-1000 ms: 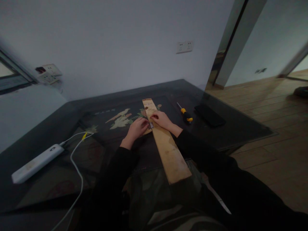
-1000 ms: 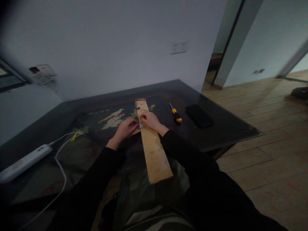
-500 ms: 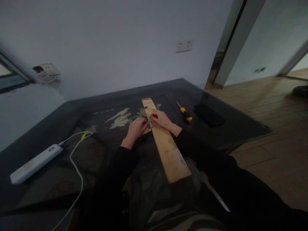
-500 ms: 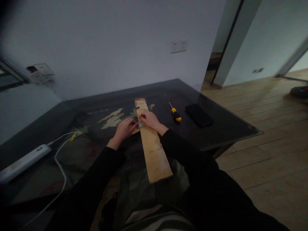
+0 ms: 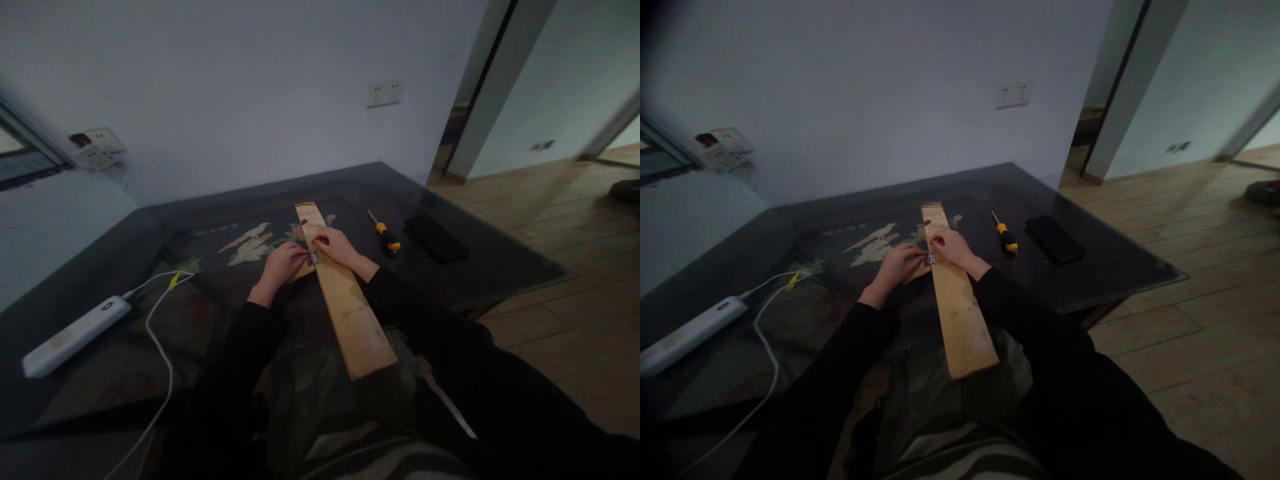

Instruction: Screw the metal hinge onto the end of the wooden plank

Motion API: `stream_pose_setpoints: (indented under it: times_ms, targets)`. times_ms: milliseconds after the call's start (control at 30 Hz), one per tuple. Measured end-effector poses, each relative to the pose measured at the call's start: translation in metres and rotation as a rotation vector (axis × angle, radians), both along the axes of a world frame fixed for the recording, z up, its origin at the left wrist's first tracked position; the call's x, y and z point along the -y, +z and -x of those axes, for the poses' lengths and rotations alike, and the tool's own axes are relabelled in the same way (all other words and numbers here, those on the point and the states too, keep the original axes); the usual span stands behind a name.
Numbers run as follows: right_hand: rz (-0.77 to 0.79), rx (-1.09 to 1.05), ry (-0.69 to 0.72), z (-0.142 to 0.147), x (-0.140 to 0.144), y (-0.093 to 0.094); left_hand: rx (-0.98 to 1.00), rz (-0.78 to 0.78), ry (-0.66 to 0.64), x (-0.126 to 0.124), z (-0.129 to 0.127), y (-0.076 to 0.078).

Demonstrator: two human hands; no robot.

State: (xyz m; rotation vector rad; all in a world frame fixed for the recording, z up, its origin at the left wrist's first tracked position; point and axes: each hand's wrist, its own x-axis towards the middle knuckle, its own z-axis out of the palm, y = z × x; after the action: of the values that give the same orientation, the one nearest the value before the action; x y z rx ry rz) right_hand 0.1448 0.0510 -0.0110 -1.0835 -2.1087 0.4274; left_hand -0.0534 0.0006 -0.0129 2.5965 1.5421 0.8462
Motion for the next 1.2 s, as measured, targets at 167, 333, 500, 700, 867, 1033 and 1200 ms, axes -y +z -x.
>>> stream_pose_setpoints:
  times_ms: [167,333,500,700,867,1033,1200]
  targets:
    - [-0.006,0.013,-0.010,-0.0002,0.0010,0.0004,-0.020,-0.031,0.009,-0.0003,-0.0005,-0.0009]
    - [-0.017,0.018,-0.012,0.0002,0.0005,-0.0003,-0.034,-0.056,0.064,0.0031,-0.0059,0.0005]
    - [-0.001,0.044,-0.026,0.0007,0.0005,0.0007,-0.027,-0.046,0.085,0.0041,-0.0059,0.0032]
    - [-0.007,0.024,-0.011,0.0006,0.0015,0.0014,-0.014,-0.018,0.002,-0.0007,-0.0013,0.0014]
    - [-0.002,0.024,-0.022,0.0006,0.0024,0.0018,-0.027,-0.037,0.022,-0.0013,-0.0029,-0.0017]
    - [-0.004,0.041,-0.026,0.0003,0.0021,0.0017,-0.034,-0.048,0.074,0.0023,-0.0060,0.0007]
    - [-0.002,0.044,-0.032,0.0004,0.0021,0.0018,-0.001,-0.035,0.042,0.0021,-0.0028,0.0029]
